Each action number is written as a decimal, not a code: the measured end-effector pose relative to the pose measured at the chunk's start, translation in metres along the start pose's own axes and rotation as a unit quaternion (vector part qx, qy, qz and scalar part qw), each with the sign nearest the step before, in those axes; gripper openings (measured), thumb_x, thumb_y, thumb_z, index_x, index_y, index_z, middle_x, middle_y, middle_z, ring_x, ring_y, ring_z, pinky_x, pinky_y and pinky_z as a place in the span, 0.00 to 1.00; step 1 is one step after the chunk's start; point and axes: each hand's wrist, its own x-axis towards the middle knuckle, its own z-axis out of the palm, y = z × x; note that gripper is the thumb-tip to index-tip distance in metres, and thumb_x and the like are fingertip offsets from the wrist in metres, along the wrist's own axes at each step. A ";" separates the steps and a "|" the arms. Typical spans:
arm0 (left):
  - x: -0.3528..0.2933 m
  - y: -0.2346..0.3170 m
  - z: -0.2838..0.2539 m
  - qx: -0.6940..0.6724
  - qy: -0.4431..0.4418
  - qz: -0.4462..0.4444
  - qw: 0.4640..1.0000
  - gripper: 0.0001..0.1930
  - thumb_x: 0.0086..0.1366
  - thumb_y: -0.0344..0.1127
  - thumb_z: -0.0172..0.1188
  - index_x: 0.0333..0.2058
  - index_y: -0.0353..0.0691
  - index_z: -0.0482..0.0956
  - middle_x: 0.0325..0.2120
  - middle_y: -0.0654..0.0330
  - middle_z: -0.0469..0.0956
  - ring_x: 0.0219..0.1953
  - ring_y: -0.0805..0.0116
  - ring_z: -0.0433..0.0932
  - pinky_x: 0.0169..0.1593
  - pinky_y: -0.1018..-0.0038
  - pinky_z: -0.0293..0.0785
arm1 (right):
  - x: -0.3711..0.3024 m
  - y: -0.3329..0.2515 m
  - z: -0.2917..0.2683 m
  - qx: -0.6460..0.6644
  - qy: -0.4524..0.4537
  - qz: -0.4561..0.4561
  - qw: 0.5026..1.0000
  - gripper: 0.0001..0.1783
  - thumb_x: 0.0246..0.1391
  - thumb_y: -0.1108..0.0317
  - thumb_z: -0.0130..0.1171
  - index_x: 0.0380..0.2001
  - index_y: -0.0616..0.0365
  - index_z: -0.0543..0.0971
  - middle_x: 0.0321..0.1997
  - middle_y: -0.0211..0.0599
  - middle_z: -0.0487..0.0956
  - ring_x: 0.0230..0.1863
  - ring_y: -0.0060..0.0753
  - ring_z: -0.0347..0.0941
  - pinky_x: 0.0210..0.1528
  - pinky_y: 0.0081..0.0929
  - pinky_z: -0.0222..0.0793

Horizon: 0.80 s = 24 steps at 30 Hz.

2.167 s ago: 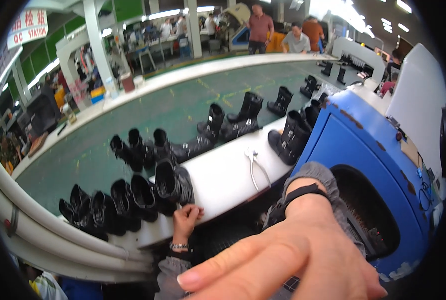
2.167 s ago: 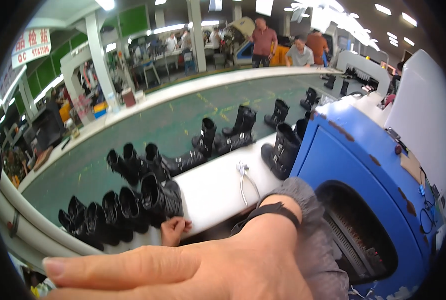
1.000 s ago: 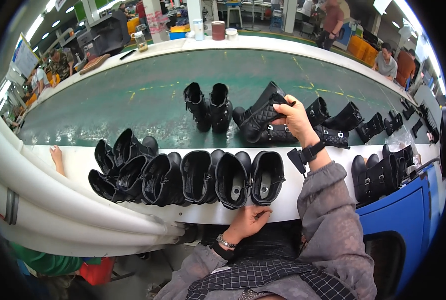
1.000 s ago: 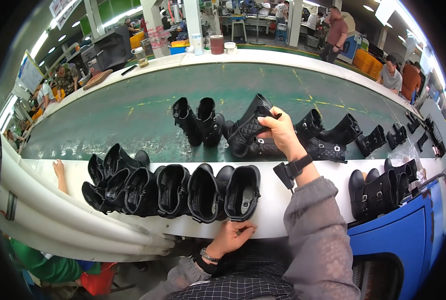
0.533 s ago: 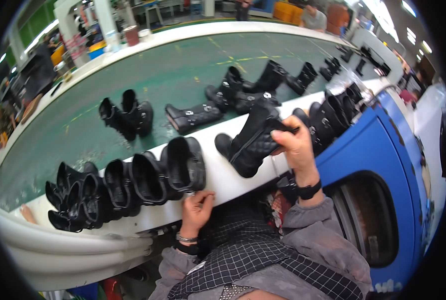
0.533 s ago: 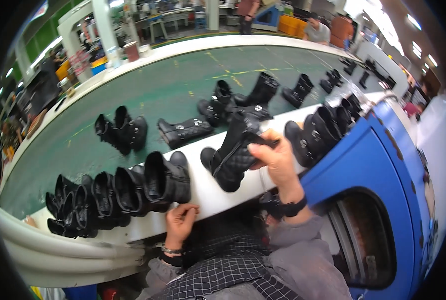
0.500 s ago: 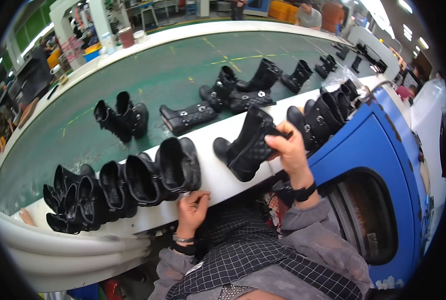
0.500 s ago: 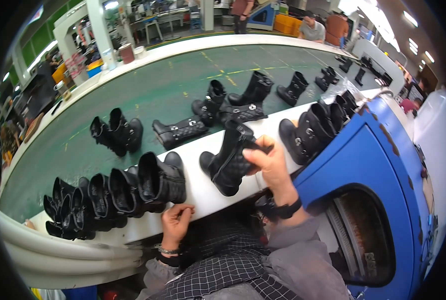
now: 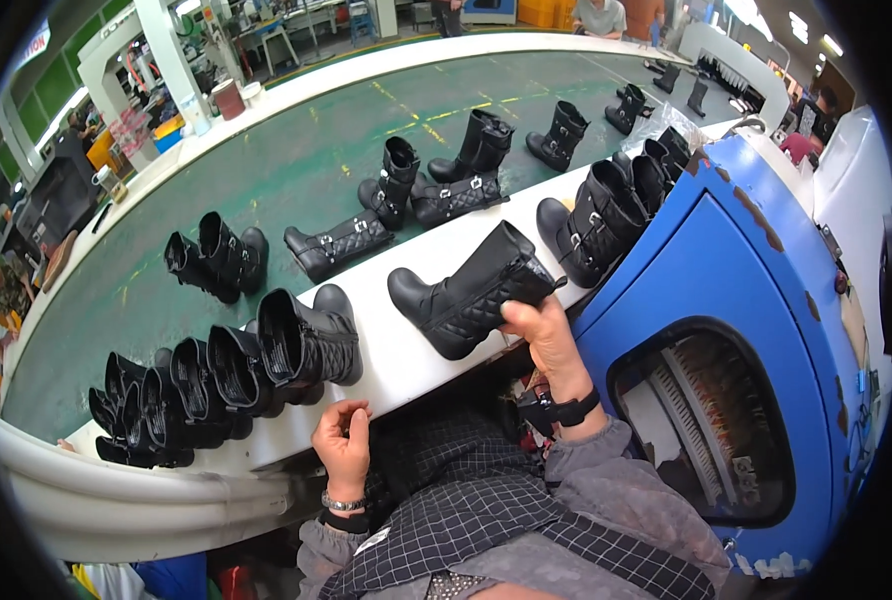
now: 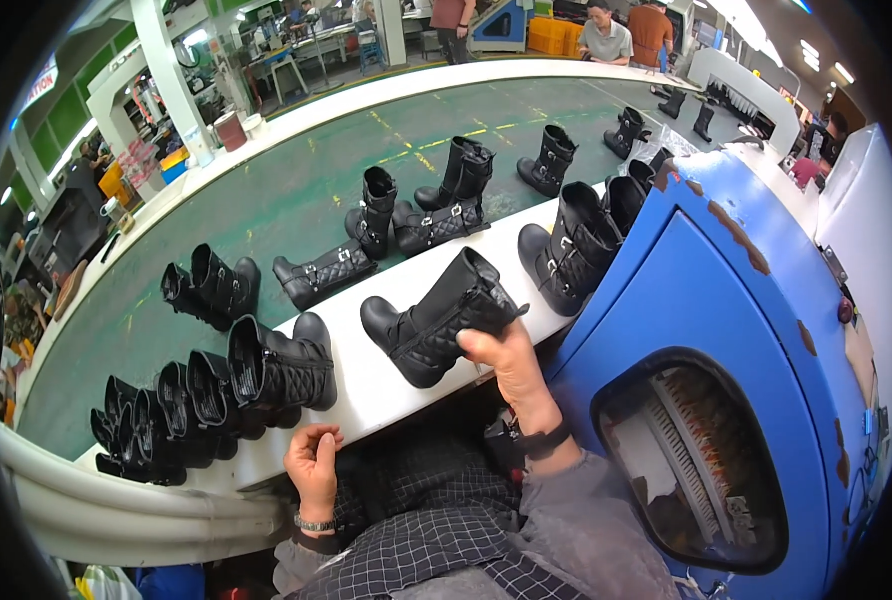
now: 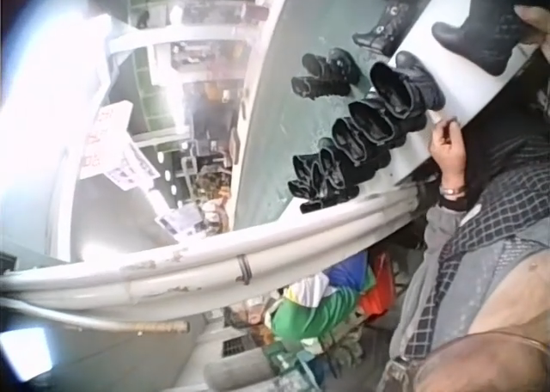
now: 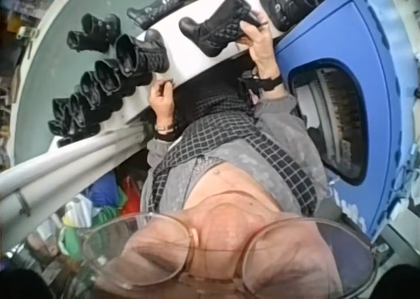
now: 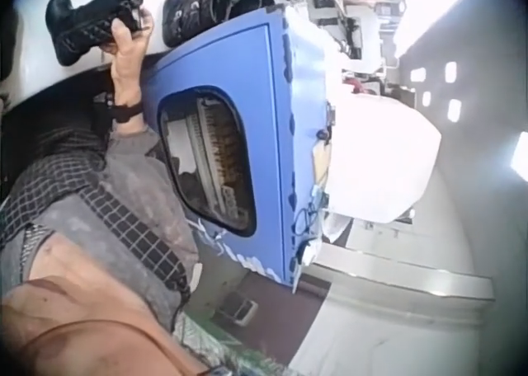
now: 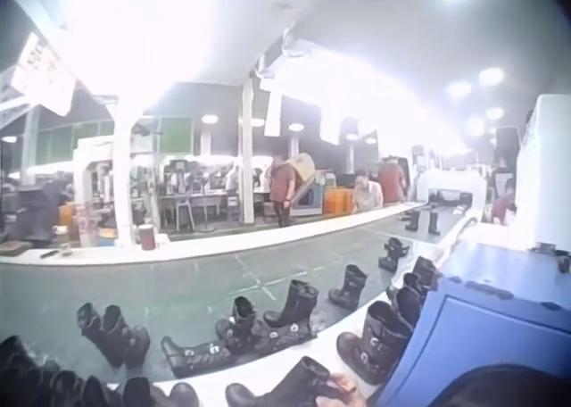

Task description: Inspecting and pairing boots on a factory production line.

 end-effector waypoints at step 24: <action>0.041 0.040 0.025 0.278 0.050 0.206 0.937 0.30 0.53 0.32 0.67 0.53 0.27 0.67 0.47 0.44 0.73 0.49 0.51 0.75 0.53 0.65 0.70 | -0.018 0.057 0.010 0.198 -0.011 0.117 0.973 0.17 0.55 0.66 0.55 0.43 0.68 0.76 0.39 0.47 0.81 0.36 0.39 0.81 0.32 0.38 0.84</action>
